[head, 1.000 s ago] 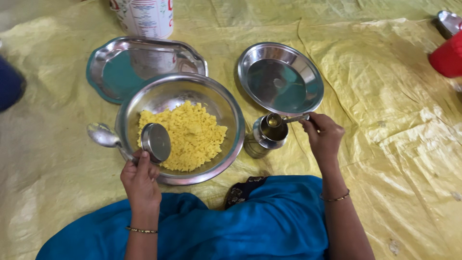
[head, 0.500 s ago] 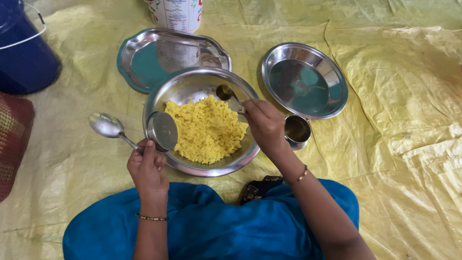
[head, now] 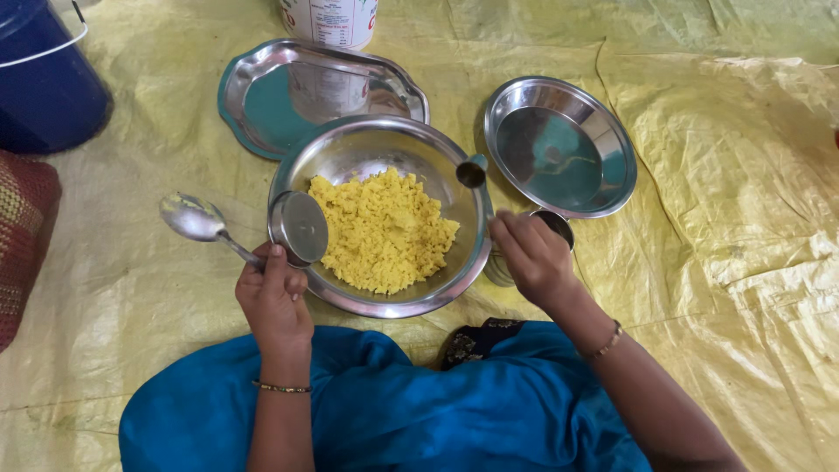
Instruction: The person sits on a yellow tarp and mixes a yellow crumbly food substance in a large metal bowl using a spoon and their hand. They add liquid from a small metal cup and continue to mix the contents.
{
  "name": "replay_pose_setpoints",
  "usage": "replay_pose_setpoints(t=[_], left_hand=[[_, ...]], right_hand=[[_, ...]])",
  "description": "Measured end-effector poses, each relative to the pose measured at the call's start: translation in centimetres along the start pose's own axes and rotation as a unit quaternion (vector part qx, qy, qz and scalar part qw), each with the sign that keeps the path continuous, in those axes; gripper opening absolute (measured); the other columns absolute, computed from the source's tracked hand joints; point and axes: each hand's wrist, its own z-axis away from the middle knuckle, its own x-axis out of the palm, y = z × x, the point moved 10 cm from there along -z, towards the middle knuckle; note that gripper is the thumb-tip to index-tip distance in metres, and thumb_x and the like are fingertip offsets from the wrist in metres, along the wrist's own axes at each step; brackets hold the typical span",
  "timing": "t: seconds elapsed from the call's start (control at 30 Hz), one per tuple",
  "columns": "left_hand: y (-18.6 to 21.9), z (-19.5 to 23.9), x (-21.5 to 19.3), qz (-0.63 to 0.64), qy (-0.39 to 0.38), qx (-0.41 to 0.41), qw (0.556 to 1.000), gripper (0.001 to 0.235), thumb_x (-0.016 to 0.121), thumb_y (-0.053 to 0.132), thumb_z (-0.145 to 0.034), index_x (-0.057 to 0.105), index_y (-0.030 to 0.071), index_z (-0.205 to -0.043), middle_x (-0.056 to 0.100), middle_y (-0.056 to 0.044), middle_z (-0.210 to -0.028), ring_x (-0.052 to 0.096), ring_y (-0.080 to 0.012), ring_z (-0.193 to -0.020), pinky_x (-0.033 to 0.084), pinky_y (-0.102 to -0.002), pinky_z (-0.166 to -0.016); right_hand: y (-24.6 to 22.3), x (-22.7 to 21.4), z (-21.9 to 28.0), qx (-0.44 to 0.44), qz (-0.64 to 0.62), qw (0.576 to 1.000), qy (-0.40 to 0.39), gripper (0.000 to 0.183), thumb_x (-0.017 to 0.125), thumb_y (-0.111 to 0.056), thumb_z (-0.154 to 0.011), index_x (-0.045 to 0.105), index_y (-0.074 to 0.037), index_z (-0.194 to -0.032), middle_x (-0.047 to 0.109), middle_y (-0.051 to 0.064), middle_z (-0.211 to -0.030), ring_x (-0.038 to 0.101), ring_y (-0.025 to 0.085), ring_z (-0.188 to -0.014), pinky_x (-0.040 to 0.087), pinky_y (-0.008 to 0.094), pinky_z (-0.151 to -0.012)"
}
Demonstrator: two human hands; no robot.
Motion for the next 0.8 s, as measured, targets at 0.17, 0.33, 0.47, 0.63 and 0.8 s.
replay_pose_setpoints(t=[0.17,0.33,0.47,0.63,0.8], left_hand=[[0.3,-0.1,0.1,0.008,-0.002,-0.002,1.000,0.009,0.064,0.009,-0.103,0.064,0.000,-0.107,0.044,0.005,-0.064,0.032,-0.0037,-0.052,0.025,-0.024,-0.048],[1.5,-0.2,0.2,0.020,-0.010,0.026,0.999,0.009,0.063,0.009,-0.105,0.064,0.001,-0.107,0.042,0.006,-0.062,0.031,-0.0035,-0.052,0.025,-0.025,-0.049],[2.2,-0.1,-0.4,0.019,0.013,0.038,0.999,0.008,0.063,0.008,-0.104,0.064,0.001,-0.107,0.043,0.005,-0.063,0.031,-0.0040,-0.052,0.025,-0.024,-0.049],[3.3,-0.1,-1.2,0.011,0.031,0.044,0.998,0.008,0.063,0.008,-0.104,0.063,0.000,-0.106,0.049,0.003,-0.068,0.032,-0.0046,-0.055,0.026,-0.025,-0.051],[4.3,-0.3,-1.4,0.026,0.022,0.066,0.997,0.007,0.064,0.009,-0.105,0.064,0.001,-0.105,0.043,0.005,-0.063,0.031,-0.0048,-0.054,0.027,-0.025,-0.051]], right_hand=[[-3.3,-2.4,0.5,-0.049,-0.017,0.999,-0.010,0.027,0.074,-0.002,-0.086,0.068,0.011,-0.110,0.069,0.022,-0.106,0.071,0.031,-0.091,0.060,0.038,-0.075],[-7.0,-3.1,-0.7,-0.096,-0.066,0.993,0.004,0.031,0.075,-0.005,-0.084,0.069,0.009,-0.111,0.069,0.020,-0.106,0.072,0.031,-0.094,0.061,0.037,-0.076],[-8.6,-0.2,-3.0,-0.100,-0.096,0.990,0.023,0.030,0.075,-0.005,-0.087,0.069,0.007,-0.114,0.070,0.019,-0.110,0.071,0.030,-0.093,0.062,0.037,-0.078],[-7.5,5.0,-6.4,-0.097,-0.062,0.989,0.098,0.024,0.078,-0.003,-0.093,0.071,0.007,-0.112,0.070,0.016,-0.107,0.071,0.025,-0.091,0.060,0.033,-0.073],[-4.3,7.8,-7.0,-0.071,-0.002,0.990,0.125,0.016,0.077,-0.007,-0.096,0.073,0.003,-0.107,0.072,0.013,-0.103,0.071,0.020,-0.086,0.059,0.029,-0.068]])
